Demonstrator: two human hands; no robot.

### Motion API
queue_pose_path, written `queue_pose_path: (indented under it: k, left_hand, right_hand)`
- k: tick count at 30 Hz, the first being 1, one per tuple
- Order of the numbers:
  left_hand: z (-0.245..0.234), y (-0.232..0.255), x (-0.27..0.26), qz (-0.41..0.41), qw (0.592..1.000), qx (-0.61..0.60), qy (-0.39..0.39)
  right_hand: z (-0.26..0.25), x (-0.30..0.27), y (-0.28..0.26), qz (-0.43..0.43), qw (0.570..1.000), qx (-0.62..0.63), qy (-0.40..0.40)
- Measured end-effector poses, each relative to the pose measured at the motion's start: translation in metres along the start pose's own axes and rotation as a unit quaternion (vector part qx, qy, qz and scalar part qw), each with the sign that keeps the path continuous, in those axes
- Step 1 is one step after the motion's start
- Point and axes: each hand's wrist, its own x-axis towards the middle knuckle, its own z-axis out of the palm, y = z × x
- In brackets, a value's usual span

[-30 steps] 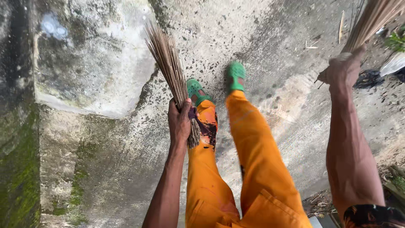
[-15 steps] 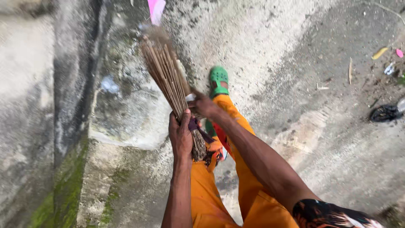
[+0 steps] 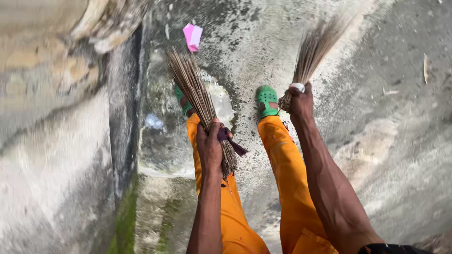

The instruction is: The person sweeps debris and trash from a concrete ground surface using a handheld broom while holding a second broom in their other hand.

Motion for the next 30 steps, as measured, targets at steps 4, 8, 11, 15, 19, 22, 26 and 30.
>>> queue_pose_path:
  k: [4,8,11,15,19,22,26,30]
  left_hand:
    - [0.012,0.028,0.020,-0.007,0.997,0.065,-0.043]
    - [0.016,0.070,0.025,-0.047,0.989,0.134,-0.049]
    - [0.006,0.087,0.035,-0.016,0.981,0.187,-0.048]
    - [-0.017,0.103,0.045,-0.016,0.977,0.206,-0.053]
    - [-0.018,0.120,0.058,-0.014,0.967,0.238,-0.086]
    - [-0.012,0.124,0.065,-0.060,0.943,0.316,-0.084]
    - [0.004,0.127,0.085,-0.044,0.931,0.352,-0.084]
    - [0.021,0.130,0.099,-0.023,0.952,0.294,-0.088]
  right_hand:
    - [0.036,-0.057,-0.020,0.012,1.000,-0.007,0.003]
    - [0.118,-0.092,0.046,0.105,0.963,-0.108,-0.224]
    - [0.164,-0.076,0.101,0.096,0.899,-0.339,-0.262]
    - [0.171,-0.073,0.122,0.106,0.973,-0.200,-0.048]
    - [0.149,-0.093,0.062,-0.146,0.978,-0.067,0.133]
    - [0.146,-0.112,0.019,-0.086,0.988,-0.092,0.088]
    - [0.200,-0.116,0.027,0.031,0.966,-0.200,-0.161]
    - [0.203,-0.065,0.060,0.046,0.909,-0.364,-0.200]
